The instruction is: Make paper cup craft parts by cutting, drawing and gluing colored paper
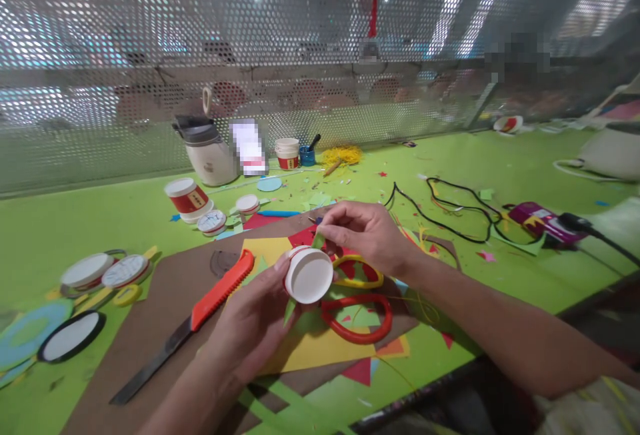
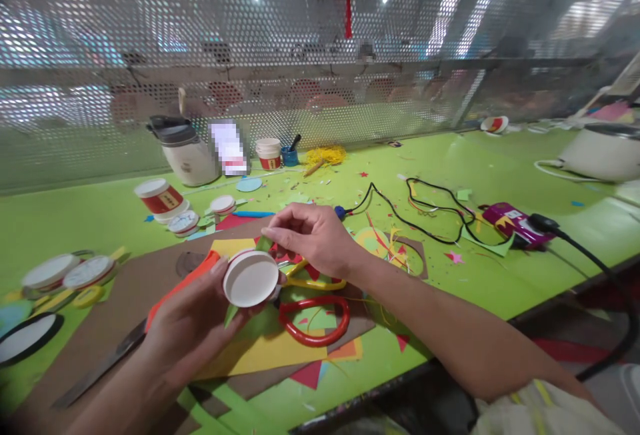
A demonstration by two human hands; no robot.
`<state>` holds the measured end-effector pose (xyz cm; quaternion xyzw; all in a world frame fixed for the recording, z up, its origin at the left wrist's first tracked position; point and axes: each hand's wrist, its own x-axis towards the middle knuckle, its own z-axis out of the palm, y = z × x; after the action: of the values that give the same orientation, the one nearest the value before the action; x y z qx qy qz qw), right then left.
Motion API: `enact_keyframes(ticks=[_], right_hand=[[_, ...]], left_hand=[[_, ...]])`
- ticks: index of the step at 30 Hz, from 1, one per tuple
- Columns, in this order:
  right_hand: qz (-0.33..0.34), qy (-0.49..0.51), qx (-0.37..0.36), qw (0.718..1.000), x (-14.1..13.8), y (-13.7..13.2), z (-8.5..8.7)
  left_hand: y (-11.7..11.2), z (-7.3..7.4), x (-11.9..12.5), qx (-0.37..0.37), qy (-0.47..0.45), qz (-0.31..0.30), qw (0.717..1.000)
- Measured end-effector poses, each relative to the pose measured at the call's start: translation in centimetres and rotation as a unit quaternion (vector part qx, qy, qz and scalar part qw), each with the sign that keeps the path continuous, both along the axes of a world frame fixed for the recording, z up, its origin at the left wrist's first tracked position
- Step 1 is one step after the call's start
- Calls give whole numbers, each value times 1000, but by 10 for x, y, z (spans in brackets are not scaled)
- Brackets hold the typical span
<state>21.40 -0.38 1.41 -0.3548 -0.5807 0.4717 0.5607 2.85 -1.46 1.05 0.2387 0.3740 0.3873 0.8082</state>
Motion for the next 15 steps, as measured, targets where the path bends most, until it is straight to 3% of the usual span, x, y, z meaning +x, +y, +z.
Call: enact_keyframes(ticks=[3, 8, 15], right_hand=[[8, 4, 1, 1000, 1, 1, -1], [23, 19, 5, 1000, 2, 0, -2], [20, 18, -4, 1000, 2, -1, 2]], left_hand=[[0, 2, -2, 10, -3, -5, 1000], [-1, 3, -5, 67, -11, -88, 994], [0, 0, -1, 100, -14, -78, 992]])
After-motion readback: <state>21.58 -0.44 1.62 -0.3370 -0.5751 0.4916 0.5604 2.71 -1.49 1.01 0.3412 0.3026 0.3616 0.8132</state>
